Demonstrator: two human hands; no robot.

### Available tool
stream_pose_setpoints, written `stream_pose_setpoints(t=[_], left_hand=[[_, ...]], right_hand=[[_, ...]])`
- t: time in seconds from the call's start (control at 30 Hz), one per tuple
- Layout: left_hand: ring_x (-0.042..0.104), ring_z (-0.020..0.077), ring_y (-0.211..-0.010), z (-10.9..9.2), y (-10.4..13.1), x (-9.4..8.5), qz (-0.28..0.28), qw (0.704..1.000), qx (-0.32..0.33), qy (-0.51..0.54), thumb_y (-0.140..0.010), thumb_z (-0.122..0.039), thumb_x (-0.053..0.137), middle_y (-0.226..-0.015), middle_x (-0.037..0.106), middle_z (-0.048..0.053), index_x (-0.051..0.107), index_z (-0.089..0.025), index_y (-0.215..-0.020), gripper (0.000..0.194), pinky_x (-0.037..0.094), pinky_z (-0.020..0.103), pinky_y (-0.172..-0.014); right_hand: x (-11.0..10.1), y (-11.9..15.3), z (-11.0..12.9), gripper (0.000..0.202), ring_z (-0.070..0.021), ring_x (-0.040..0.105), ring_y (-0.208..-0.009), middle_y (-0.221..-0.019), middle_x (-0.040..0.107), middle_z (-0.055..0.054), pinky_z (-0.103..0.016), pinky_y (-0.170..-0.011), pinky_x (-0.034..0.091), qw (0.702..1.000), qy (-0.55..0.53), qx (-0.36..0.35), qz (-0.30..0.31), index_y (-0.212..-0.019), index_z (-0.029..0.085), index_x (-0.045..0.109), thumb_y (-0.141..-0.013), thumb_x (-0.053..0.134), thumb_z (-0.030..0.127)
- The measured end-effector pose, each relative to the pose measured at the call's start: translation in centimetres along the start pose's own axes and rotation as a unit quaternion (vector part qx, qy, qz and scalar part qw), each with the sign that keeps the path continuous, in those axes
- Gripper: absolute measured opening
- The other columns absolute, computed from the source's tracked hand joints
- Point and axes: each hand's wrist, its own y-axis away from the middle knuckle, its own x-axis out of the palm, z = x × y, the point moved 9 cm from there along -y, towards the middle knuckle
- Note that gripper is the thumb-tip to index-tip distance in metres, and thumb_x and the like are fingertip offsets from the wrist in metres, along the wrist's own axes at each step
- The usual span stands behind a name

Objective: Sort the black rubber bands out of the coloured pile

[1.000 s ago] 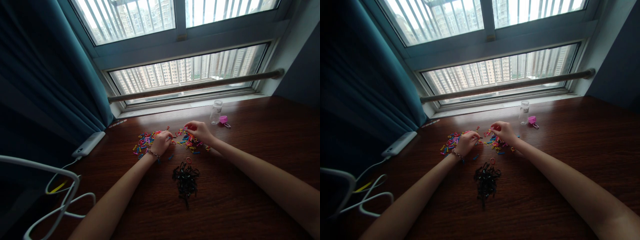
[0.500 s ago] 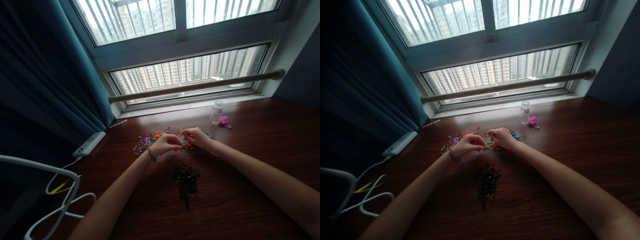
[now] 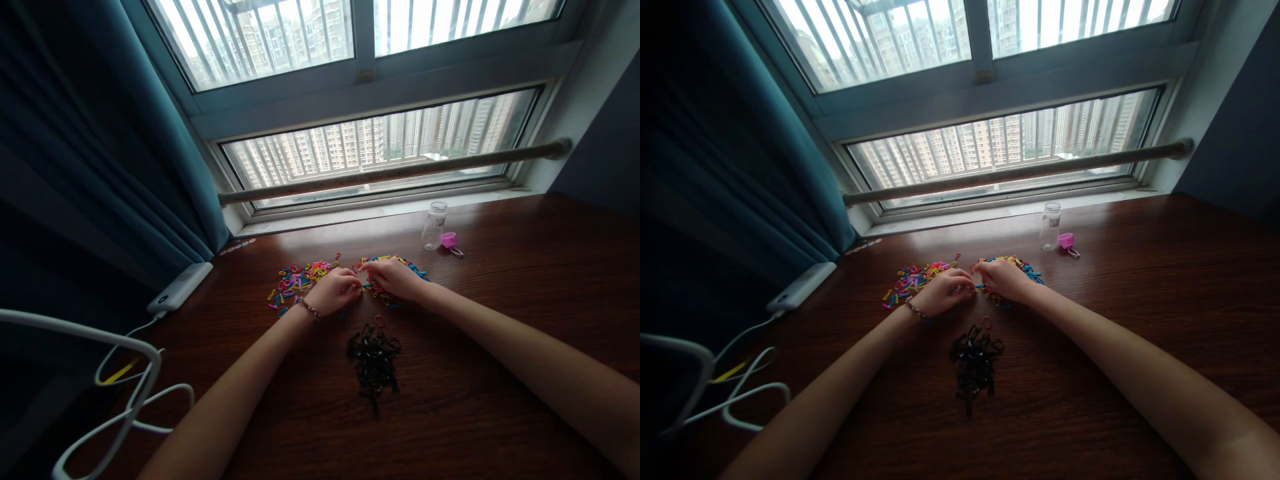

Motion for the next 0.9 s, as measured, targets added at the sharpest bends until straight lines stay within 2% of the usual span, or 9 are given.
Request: stream_pose_setpoints(t=[0.1,0.23,0.3,0.4,0.47,0.6,0.77,0.83,0.9], left_hand=[[0.056,0.0148,-0.085,2.6,0.5,-0.8,-0.04,0.998,0.006,-0.041,-0.08,-0.022,0.052,-0.089,0.062,0.004,0.065,-0.019,-0.083,0.014,0.045,0.028,-0.079],[0.056,0.016,-0.085,5.9,1.5,-2.5,-0.105,0.987,-0.049,-0.109,-0.081,-0.018,0.048,-0.089,0.061,0.005,0.064,-0.019,-0.083,0.016,0.047,0.03,-0.08],[0.054,0.018,-0.09,7.1,2.0,-3.6,-0.151,0.973,-0.079,-0.155,-0.08,-0.016,0.048,-0.092,0.061,0.005,0.063,-0.019,-0.087,0.017,0.046,0.033,-0.084],[0.05,0.0218,-0.103,7.9,2.6,-5.0,-0.219,0.945,-0.113,-0.214,-0.079,-0.013,0.048,-0.104,0.058,0.009,0.06,-0.017,-0.099,0.024,0.041,0.038,-0.093],[0.043,0.0232,-0.115,7.7,2.6,-5.1,-0.228,0.94,-0.118,-0.227,-0.08,-0.011,0.045,-0.118,0.053,0.011,0.054,-0.015,-0.111,0.033,0.034,0.041,-0.1],[0.025,0.022,-0.13,5.6,1.6,-3.0,-0.139,0.96,-0.074,-0.233,-0.084,-0.012,0.038,-0.134,0.042,0.005,0.04,-0.021,-0.127,0.044,0.019,0.048,-0.106],[0.019,0.0211,-0.132,2.9,1.1,0.5,0.017,0.975,-0.007,-0.222,-0.09,-0.027,0.032,-0.137,0.038,0.0,0.032,-0.03,-0.132,0.042,0.013,0.049,-0.107],[0.021,0.0216,-0.132,3.2,1.2,0.9,0.035,0.975,-0.015,-0.217,-0.091,-0.032,0.031,-0.137,0.039,0.0,0.031,-0.031,-0.132,0.041,0.014,0.049,-0.106],[0.022,0.0217,-0.131,4.1,1.2,0.5,0.021,0.974,-0.036,-0.223,-0.091,-0.033,0.031,-0.136,0.039,0.001,0.033,-0.03,-0.131,0.04,0.014,0.051,-0.106]], right_hand=[[0.0,-0.1,-0.1,0.028,-0.016,0.062,-0.076,-0.082,0.068,-0.005,-0.024,-0.069,0.044,1.0,0.01,-0.005,0.008,-0.103,0.019,0.06,-0.084,0.041,0.011],[-0.9,-0.1,-1.1,0.029,-0.0175,0.061,-0.081,-0.089,0.066,-0.008,-0.027,-0.073,0.045,0.998,0.043,0.039,-0.039,-0.106,0.017,0.058,-0.084,0.041,0.012],[-0.6,0.0,-1.1,0.03,-0.0195,0.059,-0.092,-0.099,0.065,-0.01,-0.032,-0.083,0.043,0.997,0.065,0.029,-0.038,-0.111,0.016,0.055,-0.085,0.041,0.014],[0.8,0.3,-0.5,0.038,-0.0257,0.043,-0.117,-0.115,0.058,-0.013,-0.046,-0.101,0.025,0.994,0.111,-0.006,-0.002,-0.122,0.014,0.047,-0.086,0.044,0.024],[2.0,0.6,0.1,0.044,-0.0281,0.031,-0.126,-0.119,0.056,-0.012,-0.052,-0.104,0.014,0.991,0.126,-0.03,0.038,-0.127,0.015,0.042,-0.086,0.046,0.03],[2.5,0.7,1.5,0.041,-0.0238,0.026,-0.129,-0.12,0.057,-0.008,-0.052,-0.105,0.011,0.99,0.094,-0.074,0.07,-0.129,0.02,0.039,-0.089,0.038,0.031],[-0.9,-0.1,-0.8,0.033,-0.0196,0.047,-0.114,-0.113,0.06,-0.01,-0.046,-0.103,0.02,0.996,0.057,0.023,-0.068,-0.117,0.016,0.049,-0.088,0.032,0.016],[-1.5,-0.1,-2.2,0.032,-0.0189,0.053,-0.106,-0.105,0.063,-0.01,-0.045,-0.102,0.022,0.992,0.05,0.06,-0.098,-0.113,0.015,0.051,-0.086,0.033,0.013],[-1.4,0.0,-3.1,0.032,-0.0186,0.056,-0.1,-0.099,0.066,-0.01,-0.045,-0.103,0.021,0.991,0.052,0.074,-0.101,-0.111,0.014,0.052,-0.084,0.035,0.011]])
